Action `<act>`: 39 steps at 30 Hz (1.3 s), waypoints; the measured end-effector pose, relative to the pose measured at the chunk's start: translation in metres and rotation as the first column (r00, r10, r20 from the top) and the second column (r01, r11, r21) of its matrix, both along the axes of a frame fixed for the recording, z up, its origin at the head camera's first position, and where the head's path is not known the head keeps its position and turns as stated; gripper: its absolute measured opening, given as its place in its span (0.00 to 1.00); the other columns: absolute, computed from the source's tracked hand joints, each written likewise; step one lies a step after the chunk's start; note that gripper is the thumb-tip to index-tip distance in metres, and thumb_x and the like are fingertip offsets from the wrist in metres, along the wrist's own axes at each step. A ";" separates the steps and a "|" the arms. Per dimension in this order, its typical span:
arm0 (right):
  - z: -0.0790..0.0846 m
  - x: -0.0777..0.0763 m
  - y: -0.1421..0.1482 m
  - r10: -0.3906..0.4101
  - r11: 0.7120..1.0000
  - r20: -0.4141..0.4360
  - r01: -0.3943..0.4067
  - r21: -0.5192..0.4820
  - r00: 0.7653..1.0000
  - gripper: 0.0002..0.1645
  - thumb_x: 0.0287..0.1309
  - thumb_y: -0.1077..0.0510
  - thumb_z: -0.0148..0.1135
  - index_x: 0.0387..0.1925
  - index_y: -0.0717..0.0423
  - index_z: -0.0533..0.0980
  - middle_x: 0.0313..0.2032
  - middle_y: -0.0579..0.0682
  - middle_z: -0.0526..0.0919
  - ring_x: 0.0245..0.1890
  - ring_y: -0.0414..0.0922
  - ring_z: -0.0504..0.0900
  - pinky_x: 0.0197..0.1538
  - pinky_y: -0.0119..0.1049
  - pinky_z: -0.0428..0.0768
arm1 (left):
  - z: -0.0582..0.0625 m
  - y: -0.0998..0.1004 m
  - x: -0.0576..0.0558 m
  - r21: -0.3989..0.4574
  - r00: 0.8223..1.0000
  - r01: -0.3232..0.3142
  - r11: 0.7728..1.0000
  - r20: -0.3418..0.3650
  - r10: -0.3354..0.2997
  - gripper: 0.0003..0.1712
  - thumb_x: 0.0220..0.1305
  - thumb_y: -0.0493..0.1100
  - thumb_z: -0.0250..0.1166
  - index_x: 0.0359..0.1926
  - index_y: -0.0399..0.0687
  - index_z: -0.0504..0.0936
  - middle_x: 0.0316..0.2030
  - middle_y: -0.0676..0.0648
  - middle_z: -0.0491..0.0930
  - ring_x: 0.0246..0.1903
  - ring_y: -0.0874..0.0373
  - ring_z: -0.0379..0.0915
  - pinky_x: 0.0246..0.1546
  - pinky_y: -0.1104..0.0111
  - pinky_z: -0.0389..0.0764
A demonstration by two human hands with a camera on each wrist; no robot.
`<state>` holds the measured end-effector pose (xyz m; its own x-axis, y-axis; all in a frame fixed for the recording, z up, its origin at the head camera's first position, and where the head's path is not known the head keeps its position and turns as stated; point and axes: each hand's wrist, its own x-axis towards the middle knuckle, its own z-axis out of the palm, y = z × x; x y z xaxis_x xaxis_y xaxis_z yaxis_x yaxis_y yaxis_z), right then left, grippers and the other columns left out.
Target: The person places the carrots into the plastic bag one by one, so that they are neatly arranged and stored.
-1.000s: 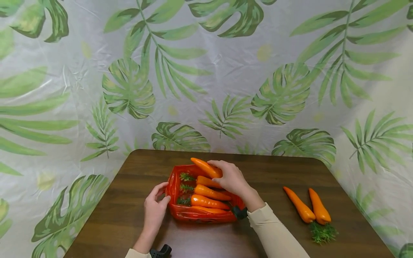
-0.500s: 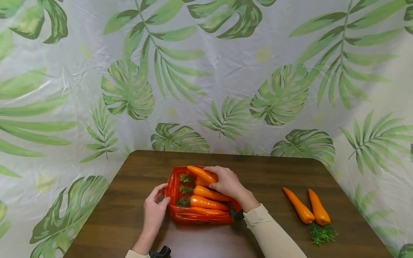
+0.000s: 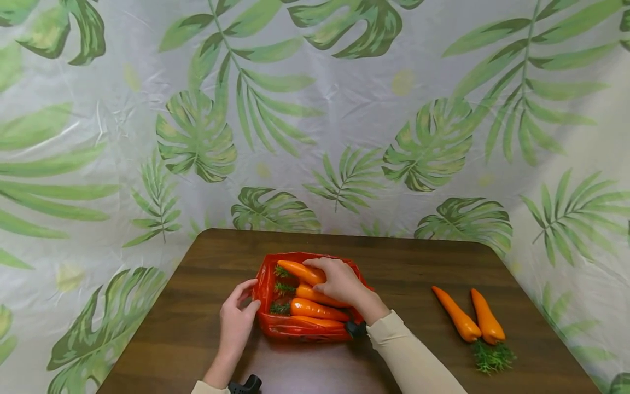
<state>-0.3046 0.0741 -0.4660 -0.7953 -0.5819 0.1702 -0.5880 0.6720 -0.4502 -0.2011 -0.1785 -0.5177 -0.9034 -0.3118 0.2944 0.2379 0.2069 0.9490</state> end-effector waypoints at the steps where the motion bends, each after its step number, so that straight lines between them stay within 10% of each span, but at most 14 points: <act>1: -0.001 -0.001 0.001 -0.005 1.000 0.000 0.005 0.006 1.000 0.38 0.54 0.59 0.76 0.67 0.42 0.74 0.60 0.42 0.79 0.55 0.46 0.78 0.58 0.46 0.77 | 0.001 0.000 0.000 -0.002 1.000 0.000 1.000 -0.001 0.000 0.23 0.61 0.25 0.63 0.56 0.44 0.83 0.55 0.42 0.82 0.55 0.44 0.78 0.47 0.67 0.83; 21: -0.007 -0.005 0.013 -0.034 0.994 -0.092 0.044 0.100 0.995 0.36 0.50 0.58 0.77 0.63 0.42 0.78 0.55 0.41 0.81 0.54 0.46 0.80 0.55 0.47 0.79 | 0.004 0.003 -0.002 0.008 1.000 0.006 1.000 -0.013 -0.006 0.24 0.60 0.24 0.64 0.56 0.43 0.83 0.54 0.42 0.82 0.55 0.45 0.78 0.43 0.75 0.81; 39: 0.019 0.009 0.031 -0.067 0.995 -0.051 0.063 -0.071 0.996 0.37 0.52 0.56 0.77 0.65 0.44 0.76 0.55 0.49 0.81 0.54 0.51 0.80 0.54 0.52 0.79 | 0.003 0.001 0.001 0.018 1.000 -0.004 1.000 -0.001 0.004 0.23 0.60 0.26 0.64 0.56 0.44 0.83 0.54 0.41 0.82 0.55 0.46 0.78 0.44 0.74 0.82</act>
